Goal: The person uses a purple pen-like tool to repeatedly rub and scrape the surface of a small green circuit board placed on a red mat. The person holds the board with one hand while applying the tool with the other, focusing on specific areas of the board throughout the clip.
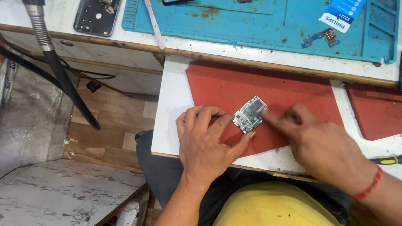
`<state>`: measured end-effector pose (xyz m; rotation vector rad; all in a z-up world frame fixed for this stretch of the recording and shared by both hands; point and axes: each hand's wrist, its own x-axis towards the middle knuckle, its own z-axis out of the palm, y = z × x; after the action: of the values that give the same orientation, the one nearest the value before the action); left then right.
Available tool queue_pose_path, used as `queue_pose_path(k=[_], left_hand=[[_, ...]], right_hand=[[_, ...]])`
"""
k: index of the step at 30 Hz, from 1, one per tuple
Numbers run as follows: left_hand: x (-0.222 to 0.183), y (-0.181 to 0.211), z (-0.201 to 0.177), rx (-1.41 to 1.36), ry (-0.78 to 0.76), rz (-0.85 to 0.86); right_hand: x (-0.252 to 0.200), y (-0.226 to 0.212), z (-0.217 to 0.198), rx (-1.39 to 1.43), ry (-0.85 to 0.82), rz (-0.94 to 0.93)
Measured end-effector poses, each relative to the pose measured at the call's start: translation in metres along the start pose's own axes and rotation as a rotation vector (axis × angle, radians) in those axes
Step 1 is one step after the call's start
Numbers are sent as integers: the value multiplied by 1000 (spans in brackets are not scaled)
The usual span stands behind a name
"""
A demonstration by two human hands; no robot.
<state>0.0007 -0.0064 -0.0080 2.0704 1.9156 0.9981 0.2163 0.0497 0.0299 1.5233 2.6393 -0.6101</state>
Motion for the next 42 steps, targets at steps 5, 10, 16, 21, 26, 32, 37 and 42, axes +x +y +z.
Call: queue_pose_path(k=[5, 10, 16, 21, 26, 32, 37, 42], left_hand=[[-2, -2, 1, -12, 9, 9], [-3, -2, 3, -8, 20, 17], [-2, -1, 2, -7, 29, 24], [-3, -1, 3, -8, 30, 23], [-2, 1, 0, 10, 25, 19], [-6, 12, -3, 26, 156, 23], [-35, 46, 12, -769, 181, -422], [-44, 37, 30, -1152, 334, -691]], right_hand=[[1, -4, -7, -32, -108, 42], [2, -2, -3, -1, 27, 27], [2, 4, 0, -17, 50, 8], [0, 3, -2, -23, -5, 4], [-1, 5, 0, -20, -9, 53], [-13, -1, 22, 415, 258, -83], [-21, -44, 45, 626, 429, -235], [-23, -50, 30, 695, 316, -379]])
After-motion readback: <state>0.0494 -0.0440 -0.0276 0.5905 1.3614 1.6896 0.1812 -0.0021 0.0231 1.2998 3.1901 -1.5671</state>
